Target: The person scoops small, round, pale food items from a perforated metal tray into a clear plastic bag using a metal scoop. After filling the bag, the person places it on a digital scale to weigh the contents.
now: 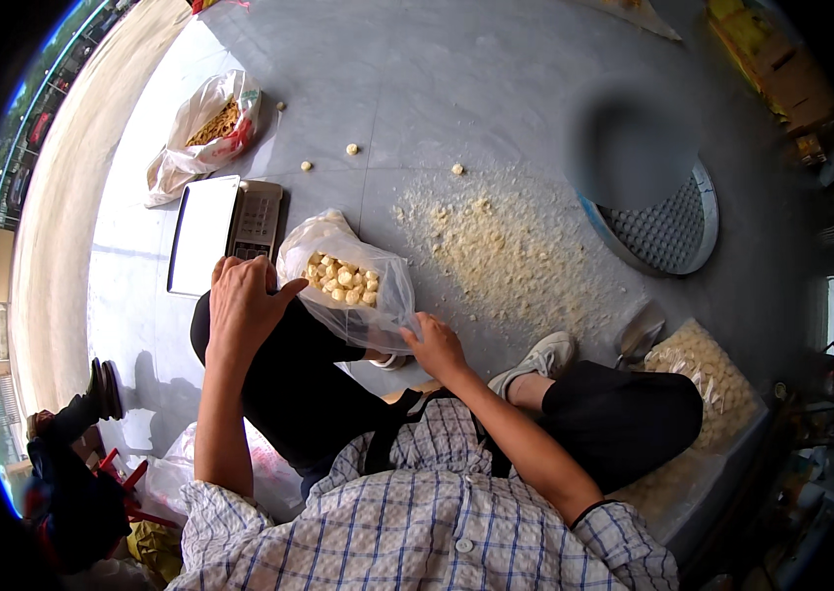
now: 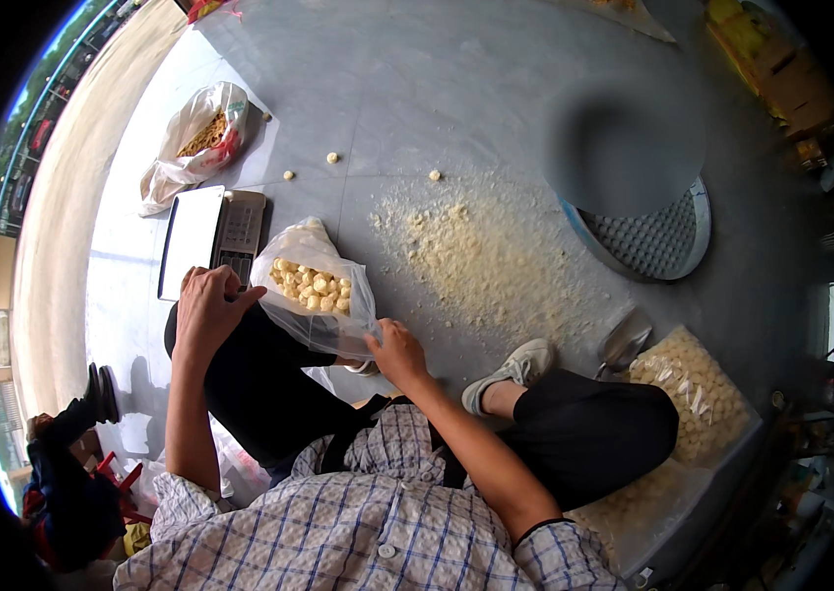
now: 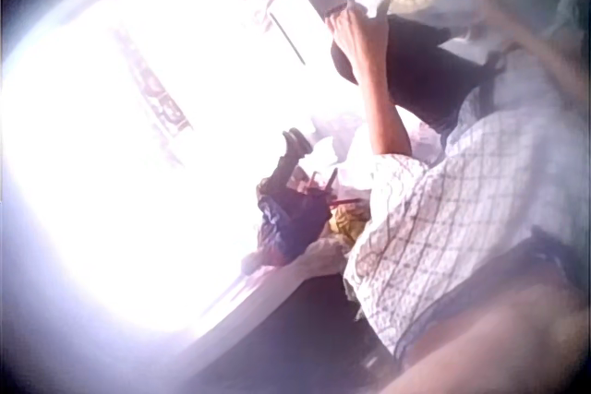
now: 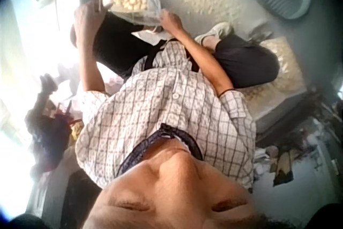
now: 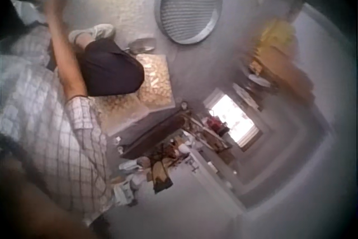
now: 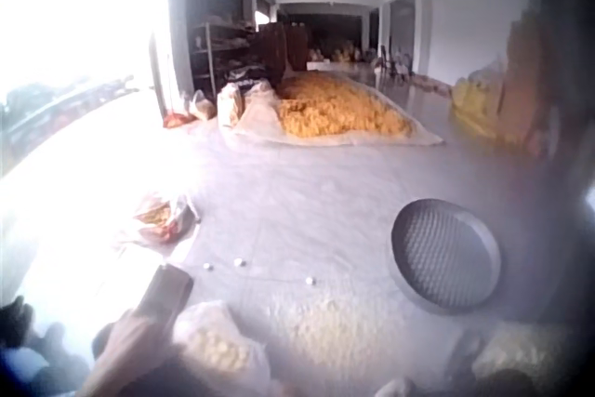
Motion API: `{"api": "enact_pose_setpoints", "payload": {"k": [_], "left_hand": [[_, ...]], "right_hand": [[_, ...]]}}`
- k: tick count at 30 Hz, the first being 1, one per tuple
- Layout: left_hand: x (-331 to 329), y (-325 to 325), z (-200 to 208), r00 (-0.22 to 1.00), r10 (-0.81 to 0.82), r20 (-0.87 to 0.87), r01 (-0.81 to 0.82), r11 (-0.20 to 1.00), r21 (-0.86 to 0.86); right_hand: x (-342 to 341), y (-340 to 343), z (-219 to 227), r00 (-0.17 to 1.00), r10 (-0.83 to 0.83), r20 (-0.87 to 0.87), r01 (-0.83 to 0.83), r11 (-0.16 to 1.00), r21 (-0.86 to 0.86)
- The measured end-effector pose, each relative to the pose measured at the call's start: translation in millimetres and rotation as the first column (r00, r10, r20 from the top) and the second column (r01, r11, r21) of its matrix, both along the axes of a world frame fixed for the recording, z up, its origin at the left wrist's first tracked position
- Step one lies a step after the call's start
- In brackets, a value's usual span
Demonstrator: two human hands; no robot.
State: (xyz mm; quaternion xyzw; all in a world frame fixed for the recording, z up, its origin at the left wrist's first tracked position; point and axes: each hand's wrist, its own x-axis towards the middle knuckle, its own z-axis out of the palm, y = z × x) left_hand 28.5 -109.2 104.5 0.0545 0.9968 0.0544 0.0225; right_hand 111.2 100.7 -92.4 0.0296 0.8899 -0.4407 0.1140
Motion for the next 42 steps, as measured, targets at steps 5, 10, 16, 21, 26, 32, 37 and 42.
{"api": "enact_pose_setpoints", "payload": {"k": [5, 10, 16, 21, 26, 32, 37, 42], "left_hand": [[-14, -1, -12, 0.993, -0.042, 0.109, 0.046, 0.998, -0.038], [-25, -7, -11, 0.981, -0.032, 0.192, 0.044, 0.997, -0.060], [-41, -52, 0, 0.991, 0.069, 0.112, -0.058, 0.994, -0.097], [-57, -108, -26, 0.978, 0.064, -0.200, -0.049, 0.996, 0.078], [-78, -188, -33, 0.945, 0.324, -0.047, -0.217, 0.725, 0.653], [-27, -261, -5, 0.861, 0.509, 0.007, -0.279, 0.460, 0.843], [-12, -279, -26, 0.883, 0.463, 0.071, -0.306, 0.454, 0.837], [3, -276, -57, 0.850, 0.514, 0.114, -0.504, 0.733, 0.457]], "right_hand": [[-5, 7, -1, 0.991, -0.007, 0.131, 0.003, 1.000, 0.028], [-11, 0, -8, 0.999, -0.048, 0.024, 0.048, 0.999, -0.020], [-35, -16, 34, 0.996, 0.014, -0.088, -0.026, 0.991, -0.132], [-89, -47, 54, 0.973, 0.057, -0.225, -0.070, 0.996, -0.048], [-160, -91, 124, 0.953, 0.088, -0.289, -0.116, 0.990, -0.080], [-195, -134, 211, 0.860, 0.430, -0.276, -0.373, 0.897, 0.238], [-218, -159, 213, 0.742, 0.636, -0.210, -0.618, 0.771, 0.152], [-244, -120, 183, 0.697, 0.655, -0.292, -0.540, 0.748, 0.387]]}}
